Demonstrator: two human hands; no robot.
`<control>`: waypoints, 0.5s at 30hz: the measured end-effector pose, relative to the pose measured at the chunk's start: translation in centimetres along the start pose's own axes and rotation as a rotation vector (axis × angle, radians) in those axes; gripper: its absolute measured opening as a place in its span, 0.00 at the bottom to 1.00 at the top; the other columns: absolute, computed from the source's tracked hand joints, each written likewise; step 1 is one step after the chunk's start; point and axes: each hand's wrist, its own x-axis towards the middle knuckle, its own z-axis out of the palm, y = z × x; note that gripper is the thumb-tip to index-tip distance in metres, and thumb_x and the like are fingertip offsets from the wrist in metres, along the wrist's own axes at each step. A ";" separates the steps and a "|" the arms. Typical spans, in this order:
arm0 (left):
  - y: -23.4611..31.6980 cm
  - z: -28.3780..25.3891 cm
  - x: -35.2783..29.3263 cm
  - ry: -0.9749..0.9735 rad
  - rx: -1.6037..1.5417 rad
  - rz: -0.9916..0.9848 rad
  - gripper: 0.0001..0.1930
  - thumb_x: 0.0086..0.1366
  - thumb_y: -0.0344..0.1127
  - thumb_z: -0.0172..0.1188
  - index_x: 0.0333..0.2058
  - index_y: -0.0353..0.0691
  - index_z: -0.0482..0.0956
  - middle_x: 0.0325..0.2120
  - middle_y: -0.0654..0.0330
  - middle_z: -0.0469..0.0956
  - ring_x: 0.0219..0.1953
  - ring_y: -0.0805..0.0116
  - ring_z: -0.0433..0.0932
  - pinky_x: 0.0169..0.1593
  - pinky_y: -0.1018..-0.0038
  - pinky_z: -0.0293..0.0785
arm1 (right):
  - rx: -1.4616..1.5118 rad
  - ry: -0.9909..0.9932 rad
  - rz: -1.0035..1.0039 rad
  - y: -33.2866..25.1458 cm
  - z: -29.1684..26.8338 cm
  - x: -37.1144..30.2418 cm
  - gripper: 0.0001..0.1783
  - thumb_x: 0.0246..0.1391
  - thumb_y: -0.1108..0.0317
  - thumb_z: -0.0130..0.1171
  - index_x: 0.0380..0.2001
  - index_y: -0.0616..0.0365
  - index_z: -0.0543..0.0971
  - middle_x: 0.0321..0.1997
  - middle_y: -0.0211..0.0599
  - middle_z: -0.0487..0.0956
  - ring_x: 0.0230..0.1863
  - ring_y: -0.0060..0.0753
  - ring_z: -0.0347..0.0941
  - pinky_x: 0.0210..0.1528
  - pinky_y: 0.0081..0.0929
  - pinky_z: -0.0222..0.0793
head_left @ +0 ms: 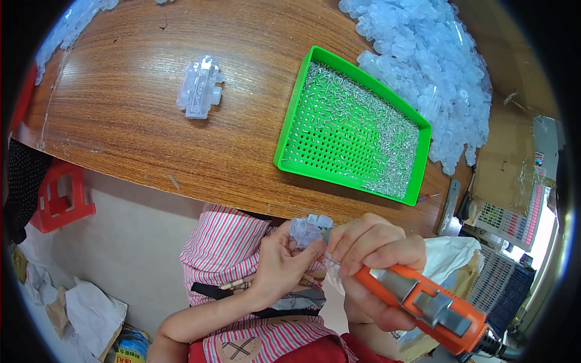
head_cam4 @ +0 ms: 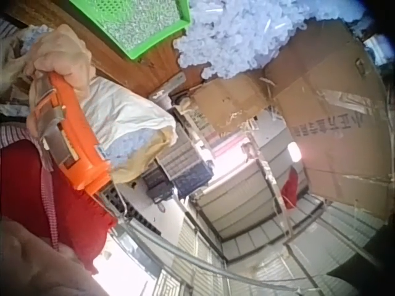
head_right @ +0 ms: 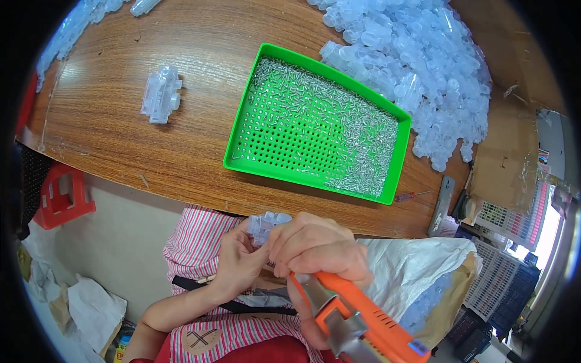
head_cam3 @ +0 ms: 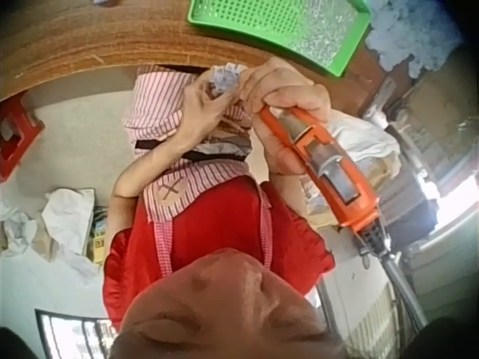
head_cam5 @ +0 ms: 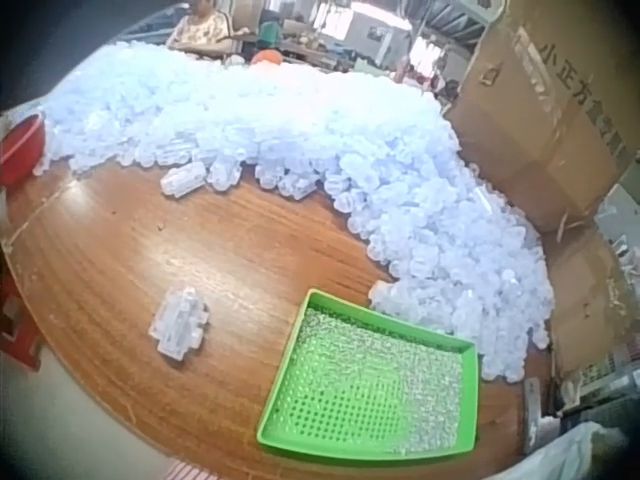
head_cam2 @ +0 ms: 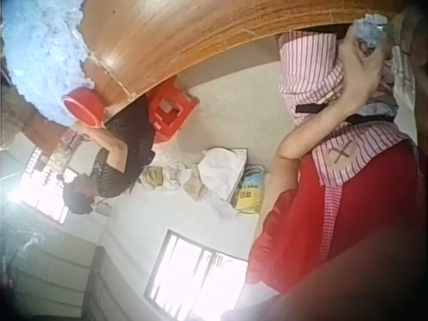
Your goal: The person drives screws into plastic components with an electric screwdriver, fits the plastic parts together by hand, and places them into a sack.
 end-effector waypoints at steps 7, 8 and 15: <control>0.2 -0.7 0.2 -0.057 0.066 -0.004 0.09 0.60 0.25 0.61 0.40 0.31 0.74 0.32 0.62 0.79 0.32 0.80 0.76 0.35 0.81 0.74 | -0.004 0.033 0.087 -0.5 -0.2 -0.4 0.42 0.39 0.29 0.60 0.37 0.62 0.70 0.19 0.39 0.73 0.21 0.33 0.67 0.23 0.30 0.66; 0.5 -0.8 0.2 -0.060 0.069 0.009 0.09 0.60 0.25 0.61 0.40 0.31 0.74 0.32 0.62 0.79 0.32 0.80 0.76 0.35 0.81 0.74 | 0.164 0.026 0.109 -0.8 -0.5 -0.1 0.40 0.42 0.34 0.63 0.40 0.64 0.72 0.22 0.40 0.73 0.24 0.34 0.70 0.28 0.32 0.69; 2.0 -0.9 -0.5 -0.229 0.296 -0.155 0.14 0.61 0.35 0.63 0.42 0.34 0.75 0.27 0.65 0.76 0.29 0.82 0.73 0.32 0.79 0.71 | 0.088 0.180 -0.158 -0.9 -5.6 4.1 0.42 0.50 0.28 0.45 0.45 0.61 0.69 0.19 0.37 0.69 0.23 0.31 0.66 0.23 0.29 0.66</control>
